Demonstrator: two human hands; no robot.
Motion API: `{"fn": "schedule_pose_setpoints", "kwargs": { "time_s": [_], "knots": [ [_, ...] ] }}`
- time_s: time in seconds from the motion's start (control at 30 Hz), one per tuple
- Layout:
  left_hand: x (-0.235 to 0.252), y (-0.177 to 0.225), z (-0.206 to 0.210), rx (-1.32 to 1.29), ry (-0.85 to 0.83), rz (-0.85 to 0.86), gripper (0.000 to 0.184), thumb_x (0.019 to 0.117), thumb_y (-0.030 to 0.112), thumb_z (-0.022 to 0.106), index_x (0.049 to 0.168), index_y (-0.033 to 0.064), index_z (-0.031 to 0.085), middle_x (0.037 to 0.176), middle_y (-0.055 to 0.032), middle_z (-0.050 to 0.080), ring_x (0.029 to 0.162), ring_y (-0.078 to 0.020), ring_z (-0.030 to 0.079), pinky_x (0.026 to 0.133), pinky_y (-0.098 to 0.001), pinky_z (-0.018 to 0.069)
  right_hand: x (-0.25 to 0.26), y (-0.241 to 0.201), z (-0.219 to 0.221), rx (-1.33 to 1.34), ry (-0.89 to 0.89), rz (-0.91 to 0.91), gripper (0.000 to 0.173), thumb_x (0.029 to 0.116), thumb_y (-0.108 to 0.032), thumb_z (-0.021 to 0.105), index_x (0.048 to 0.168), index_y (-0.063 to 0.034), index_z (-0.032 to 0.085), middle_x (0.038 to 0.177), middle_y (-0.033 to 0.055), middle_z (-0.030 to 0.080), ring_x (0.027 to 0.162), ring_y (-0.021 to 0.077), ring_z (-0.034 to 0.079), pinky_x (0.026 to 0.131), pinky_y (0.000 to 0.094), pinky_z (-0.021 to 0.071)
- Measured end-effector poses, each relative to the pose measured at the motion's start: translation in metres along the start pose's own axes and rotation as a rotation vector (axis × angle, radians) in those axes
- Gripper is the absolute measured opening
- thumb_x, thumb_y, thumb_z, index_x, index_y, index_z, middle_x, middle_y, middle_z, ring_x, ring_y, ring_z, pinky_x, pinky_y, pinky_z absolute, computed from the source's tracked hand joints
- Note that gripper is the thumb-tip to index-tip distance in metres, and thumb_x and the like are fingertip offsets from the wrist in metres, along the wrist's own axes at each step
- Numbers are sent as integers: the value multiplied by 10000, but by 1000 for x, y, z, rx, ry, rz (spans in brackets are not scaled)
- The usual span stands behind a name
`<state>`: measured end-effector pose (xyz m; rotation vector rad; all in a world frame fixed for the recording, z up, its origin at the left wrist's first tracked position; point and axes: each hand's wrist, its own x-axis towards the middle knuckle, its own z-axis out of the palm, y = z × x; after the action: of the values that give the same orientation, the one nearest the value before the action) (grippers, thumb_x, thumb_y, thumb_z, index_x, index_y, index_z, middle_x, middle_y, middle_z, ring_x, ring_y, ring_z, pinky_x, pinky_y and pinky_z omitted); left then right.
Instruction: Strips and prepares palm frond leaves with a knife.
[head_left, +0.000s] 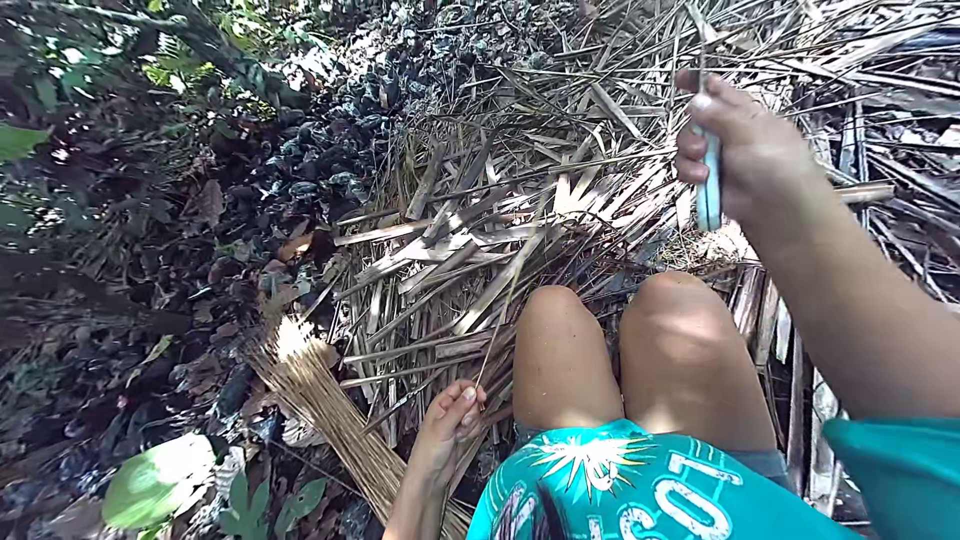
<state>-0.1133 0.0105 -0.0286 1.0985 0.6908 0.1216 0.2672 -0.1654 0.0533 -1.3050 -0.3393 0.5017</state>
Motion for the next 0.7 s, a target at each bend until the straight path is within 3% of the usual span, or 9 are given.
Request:
{"fn": "schedule_pose_setpoints", "kwargs": {
  "time_s": [0.07,0.1,0.17,0.23,0.3,0.37,0.53,0.6,0.7],
  "knots": [
    [4,6,19,120,69,90,233,1017,82,427,969,115,653,585,137,479,466,55,408,453,-112,359,-45,14,32,-99,-195,128,483,1094,-135,368,1565,-150,262,673,-87,480,491,-10,466,456,142,427],
    [7,10,30,181,101,155,224,1015,59,434,980,94,653,603,135,494,483,55,419,466,-113,364,-70,29,50,-133,-350,246,526,1084,-152,416,1579,-151,238,686,-53,519,504,12,497,467,167,449],
    [14,12,50,311,153,312,185,1014,42,468,1011,55,652,658,138,534,530,66,452,502,-107,386,-109,61,80,-144,-700,447,571,1063,-195,510,1579,-132,275,739,-26,560,554,28,524,511,188,458],
    [17,8,60,455,201,465,153,1011,46,489,1031,16,638,745,127,595,604,80,500,565,-111,430,-129,80,97,-47,-920,528,490,1062,-187,503,1526,-99,375,730,-58,492,531,-1,453,481,154,396],
    [17,5,60,585,222,598,160,1010,57,496,1002,-10,641,796,100,626,670,92,536,619,-104,459,-127,76,96,-40,-927,510,388,1067,-182,493,1435,-60,477,730,-76,486,540,-22,446,489,133,388],
    [11,3,54,689,240,655,191,1008,71,510,993,-39,666,824,66,656,699,101,548,645,-88,465,-109,62,82,-98,-761,430,343,1075,-171,481,1383,-35,542,734,-71,527,564,-26,466,518,137,403],
    [1,-4,47,800,272,686,213,1011,102,523,981,-39,679,743,50,617,618,109,486,579,-70,415,-59,50,59,95,-355,266,333,1096,-140,382,1387,-95,538,643,-79,456,462,-4,411,426,137,378],
    [6,-4,50,800,295,682,205,1010,92,525,991,-38,683,750,52,616,615,106,485,578,-68,413,-78,56,69,59,-411,284,360,1094,-164,397,1441,-116,480,661,-55,471,477,15,448,439,157,412],
    [13,-5,56,792,322,718,203,1009,79,520,993,-49,678,748,44,618,618,101,497,588,-73,427,-123,74,92,6,-755,462,460,1068,-187,477,1507,-80,390,725,-70,486,540,-5,457,495,154,408]
  ]
}}
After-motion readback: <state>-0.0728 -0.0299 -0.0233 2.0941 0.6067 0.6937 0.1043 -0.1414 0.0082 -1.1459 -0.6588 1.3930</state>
